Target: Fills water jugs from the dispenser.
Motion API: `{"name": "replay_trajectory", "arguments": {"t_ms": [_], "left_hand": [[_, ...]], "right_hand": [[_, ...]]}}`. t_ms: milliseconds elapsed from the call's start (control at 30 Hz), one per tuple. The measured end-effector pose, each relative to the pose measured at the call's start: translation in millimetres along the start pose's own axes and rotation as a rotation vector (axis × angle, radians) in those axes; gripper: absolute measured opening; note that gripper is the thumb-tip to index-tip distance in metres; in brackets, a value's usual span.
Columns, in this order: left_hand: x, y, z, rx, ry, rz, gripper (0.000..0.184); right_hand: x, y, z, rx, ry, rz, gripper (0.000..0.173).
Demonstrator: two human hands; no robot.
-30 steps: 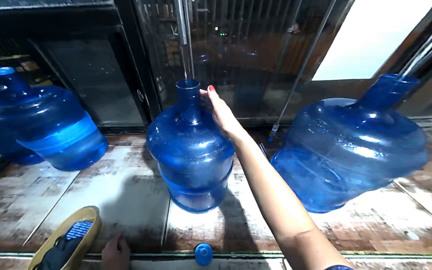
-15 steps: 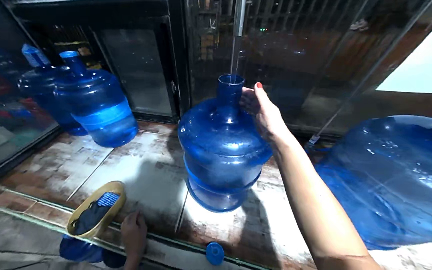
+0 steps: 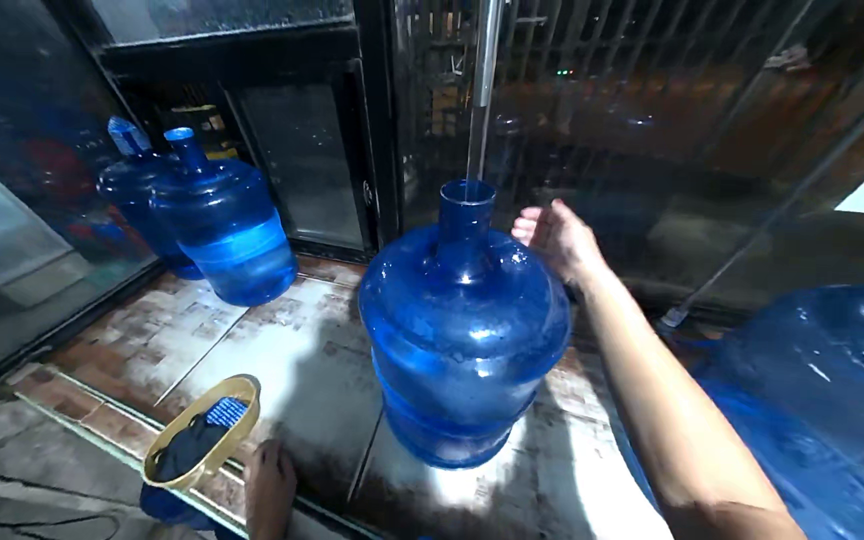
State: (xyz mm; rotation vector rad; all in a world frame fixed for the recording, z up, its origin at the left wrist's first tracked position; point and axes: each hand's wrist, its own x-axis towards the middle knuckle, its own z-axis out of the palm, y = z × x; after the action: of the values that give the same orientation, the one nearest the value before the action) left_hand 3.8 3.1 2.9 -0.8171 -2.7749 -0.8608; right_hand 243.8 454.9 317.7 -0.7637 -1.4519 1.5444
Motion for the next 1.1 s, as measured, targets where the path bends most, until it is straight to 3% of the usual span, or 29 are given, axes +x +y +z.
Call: {"name": "replay_trajectory", "arguments": {"t_ms": [100, 167, 267, 367, 433, 533, 600, 867, 1033, 1100], "left_hand": [[2, 1, 3, -0.012, 0.008, -0.051, 0.034], [3, -2, 6, 0.0, 0.008, -0.079, 0.034], [3, -6, 9, 0.022, 0.022, -0.093, 0.035], [4, -7, 12, 0.055, 0.02, -0.127, 0.035], [4, -6, 13, 0.073, 0.038, -0.135, 0.034], [3, -5, 15, 0.092, 0.068, -0.128, 0.032], [4, -5, 15, 0.107, 0.074, -0.132, 0.031], [6, -4, 16, 0.112, 0.056, -0.177, 0.032], [7, -4, 15, 0.109, 0.046, -0.186, 0.031], [7, -4, 15, 0.09, 0.037, -0.189, 0.032]], "right_hand": [[-5, 58, 3, -0.297, -0.019, -0.011, 0.041], [-50, 81, -5, -0.311, -0.022, -0.01, 0.03], [-94, 30, 15, -0.565, 0.066, 0.171, 0.034], [-87, 27, 30, -0.695, 0.182, 0.245, 0.035], [-99, 50, 3, -0.877, -0.004, 0.25, 0.028], [-107, 95, -74, -1.02, -0.563, 0.106, 0.025], [-99, 108, -91, -1.043, -0.7, 0.105, 0.029], [-99, 119, -97, -1.068, -0.709, 0.112, 0.032], [-132, 101, -61, -0.51, -0.336, 0.142, 0.011], [-134, 94, -59, -0.564, -0.337, 0.174, 0.014]]}}
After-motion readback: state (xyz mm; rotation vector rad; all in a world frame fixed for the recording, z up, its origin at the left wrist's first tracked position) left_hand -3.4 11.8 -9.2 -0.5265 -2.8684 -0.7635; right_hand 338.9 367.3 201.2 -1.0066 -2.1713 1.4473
